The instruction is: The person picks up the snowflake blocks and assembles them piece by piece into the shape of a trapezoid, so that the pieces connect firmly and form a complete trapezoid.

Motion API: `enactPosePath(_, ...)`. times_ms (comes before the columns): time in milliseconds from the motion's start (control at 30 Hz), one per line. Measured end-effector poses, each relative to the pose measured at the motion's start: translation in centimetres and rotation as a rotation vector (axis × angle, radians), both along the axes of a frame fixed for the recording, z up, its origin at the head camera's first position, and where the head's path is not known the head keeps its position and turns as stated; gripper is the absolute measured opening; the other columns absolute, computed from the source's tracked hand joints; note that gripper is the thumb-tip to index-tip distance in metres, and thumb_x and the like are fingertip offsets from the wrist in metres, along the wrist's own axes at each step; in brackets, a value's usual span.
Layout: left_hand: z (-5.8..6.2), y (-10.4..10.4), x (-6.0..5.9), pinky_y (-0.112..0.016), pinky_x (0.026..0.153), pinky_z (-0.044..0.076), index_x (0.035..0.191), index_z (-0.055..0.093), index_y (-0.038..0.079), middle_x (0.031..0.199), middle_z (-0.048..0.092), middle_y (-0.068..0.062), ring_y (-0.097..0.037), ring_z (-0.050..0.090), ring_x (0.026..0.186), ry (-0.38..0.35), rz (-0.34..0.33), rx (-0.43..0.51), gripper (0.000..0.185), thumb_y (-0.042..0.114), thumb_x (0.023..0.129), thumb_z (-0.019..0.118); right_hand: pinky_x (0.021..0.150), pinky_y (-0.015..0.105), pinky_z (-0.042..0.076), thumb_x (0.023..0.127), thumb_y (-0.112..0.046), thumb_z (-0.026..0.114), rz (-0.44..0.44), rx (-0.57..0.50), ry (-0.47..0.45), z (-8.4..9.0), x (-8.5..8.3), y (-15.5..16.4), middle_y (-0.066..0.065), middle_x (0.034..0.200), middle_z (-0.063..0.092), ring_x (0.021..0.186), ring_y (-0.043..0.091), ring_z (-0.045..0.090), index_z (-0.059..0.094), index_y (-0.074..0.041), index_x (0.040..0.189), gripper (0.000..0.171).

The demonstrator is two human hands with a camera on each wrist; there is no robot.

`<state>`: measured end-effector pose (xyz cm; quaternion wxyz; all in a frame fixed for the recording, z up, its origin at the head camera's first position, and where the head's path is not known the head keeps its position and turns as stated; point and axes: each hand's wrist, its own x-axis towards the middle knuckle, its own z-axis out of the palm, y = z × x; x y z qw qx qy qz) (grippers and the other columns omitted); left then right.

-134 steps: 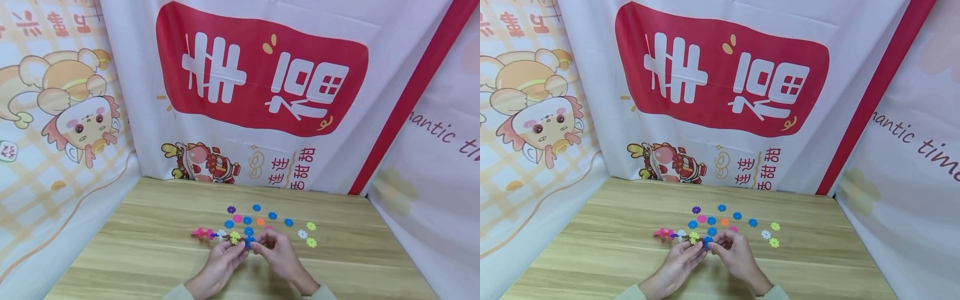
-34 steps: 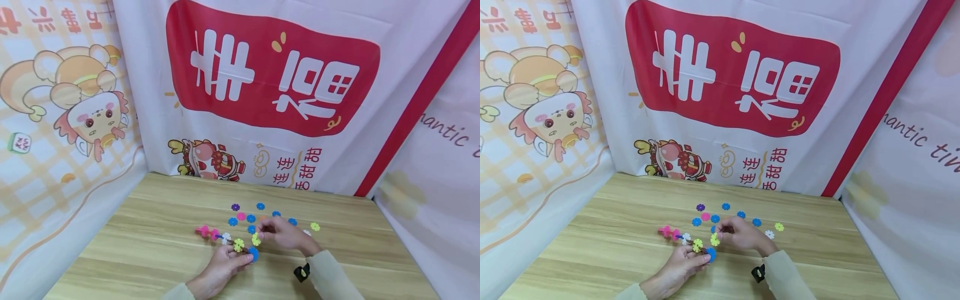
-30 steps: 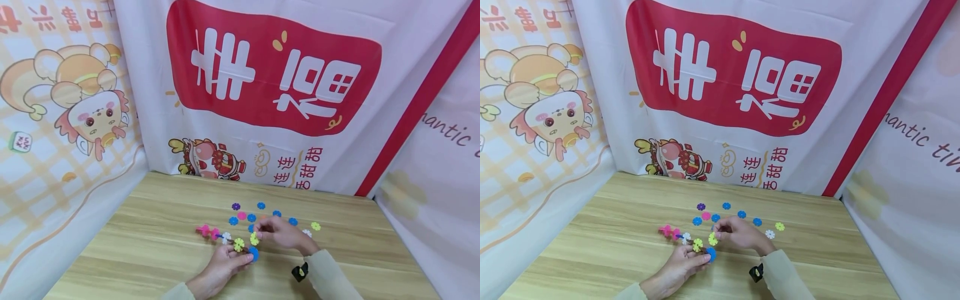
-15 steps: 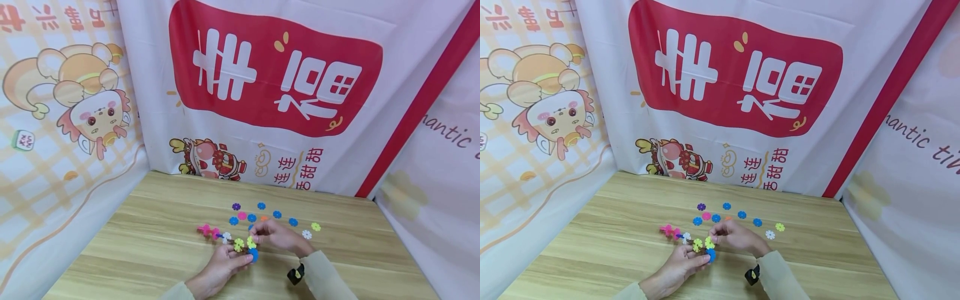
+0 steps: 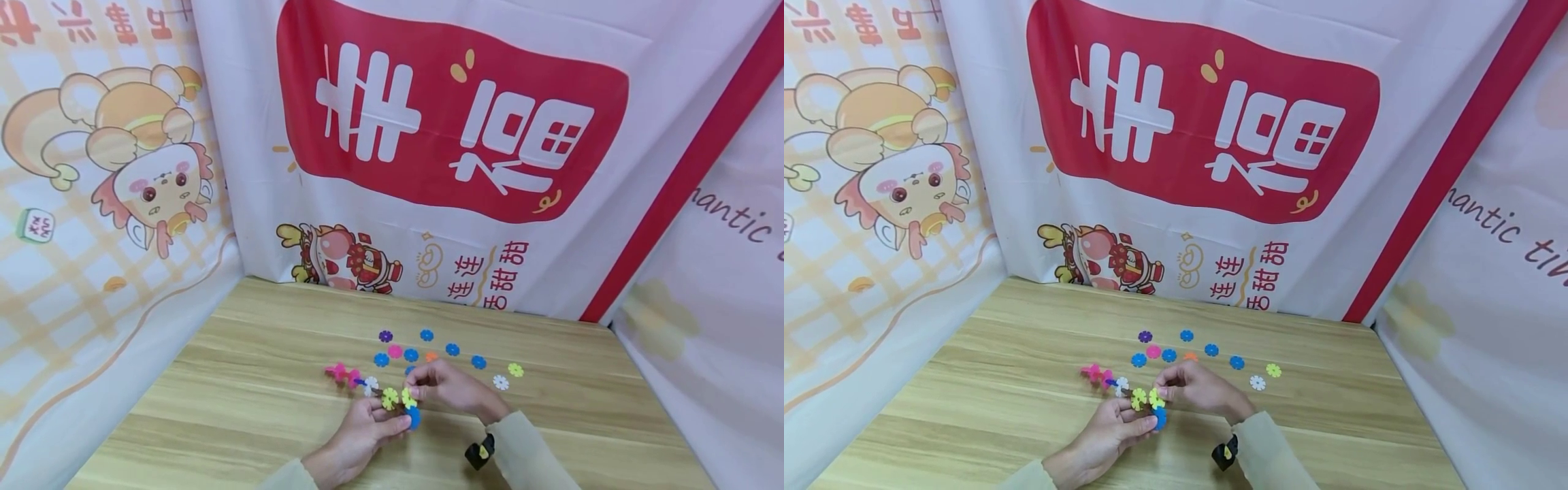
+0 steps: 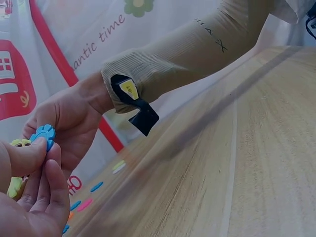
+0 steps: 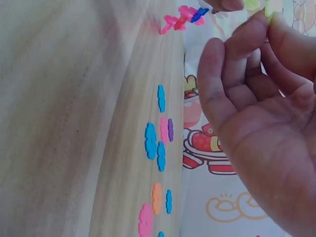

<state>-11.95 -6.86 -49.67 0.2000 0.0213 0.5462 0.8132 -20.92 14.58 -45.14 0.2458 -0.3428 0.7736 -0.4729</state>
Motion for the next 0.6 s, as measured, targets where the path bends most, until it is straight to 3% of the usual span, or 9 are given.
enactPosePath(267,0.0,0.1,0.0,-0.027,0.088,0.063,0.127,0.061,-0.008,0.110,0.080,-0.010,-0.015,0.078,0.096,-0.001,-0.009,0.001,0.038,0.003,0.095,0.076,0.075,0.020,0.057,0.103,-0.009,0.065,0.040,-0.042,0.152,-0.1,0.3,0.1,0.017,0.089,0.070,0.078,0.001,0.059,0.075,-0.002,0.098,0.013)
enactPosePath(600,-0.1,0.2,0.1,-0.024,0.084,0.062,0.127,0.062,-0.007,0.108,0.081,-0.008,-0.012,0.076,0.093,0.001,-0.020,-0.001,0.036,0.003,0.095,0.076,0.071,0.022,0.059,0.101,-0.008,0.068,0.019,-0.022,0.210,0.4,1.1,0.1,0.007,0.086,0.072,0.076,0.001,0.058,0.076,-0.009,0.094,0.011)
